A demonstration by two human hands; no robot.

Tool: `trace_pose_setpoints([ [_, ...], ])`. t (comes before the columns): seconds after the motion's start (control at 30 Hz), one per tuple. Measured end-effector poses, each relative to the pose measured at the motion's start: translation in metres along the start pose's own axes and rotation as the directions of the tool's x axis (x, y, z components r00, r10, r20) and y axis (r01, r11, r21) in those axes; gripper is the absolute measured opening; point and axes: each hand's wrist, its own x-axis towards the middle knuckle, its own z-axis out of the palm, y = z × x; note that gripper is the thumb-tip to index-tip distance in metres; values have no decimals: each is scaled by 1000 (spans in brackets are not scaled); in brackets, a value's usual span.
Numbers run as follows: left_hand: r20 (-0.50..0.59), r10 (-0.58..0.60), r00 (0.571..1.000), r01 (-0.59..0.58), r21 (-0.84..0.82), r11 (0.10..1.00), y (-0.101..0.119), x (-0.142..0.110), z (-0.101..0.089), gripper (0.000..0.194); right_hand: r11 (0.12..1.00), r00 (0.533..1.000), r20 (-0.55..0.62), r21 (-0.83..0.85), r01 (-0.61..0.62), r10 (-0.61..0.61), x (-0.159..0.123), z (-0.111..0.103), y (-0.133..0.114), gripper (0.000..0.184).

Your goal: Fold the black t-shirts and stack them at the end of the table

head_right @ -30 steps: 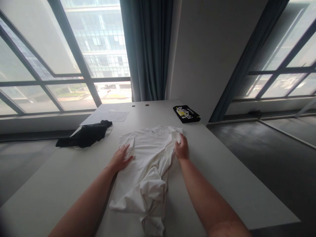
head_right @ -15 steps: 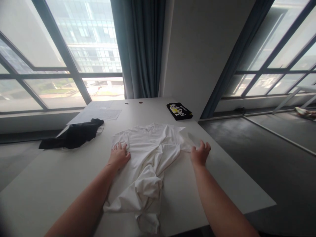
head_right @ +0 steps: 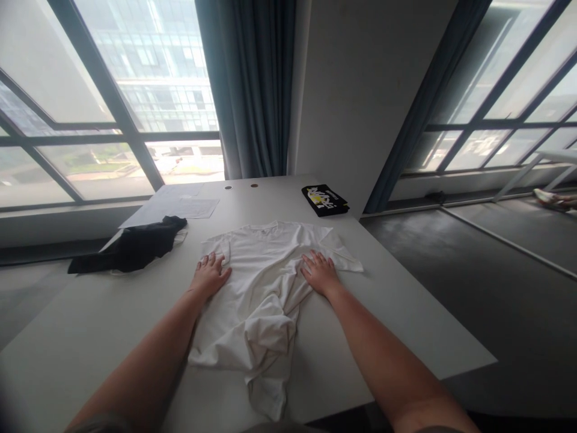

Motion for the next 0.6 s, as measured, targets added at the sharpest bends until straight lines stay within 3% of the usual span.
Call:
trace_pose_setpoints([
  [0.17,-3,8,1000,-8,12,1000,-22,21,-3,70,998,996,67,-32,57,-54,6,-7,16,61],
  [0.4,25,31,999,-31,17,999,-38,37,-10,69,993,989,94,-31,116,-113,-13,-4,33,63],
  [0.5,18,60,998,-60,30,998,-38,37,-12,67,985,979,115,-11,170,-168,-20,-8,36,64],
  [0.6,-56,117,992,-113,66,991,-31,23,-19,64,982,975,118,11,191,-191,-24,-13,36,65],
])
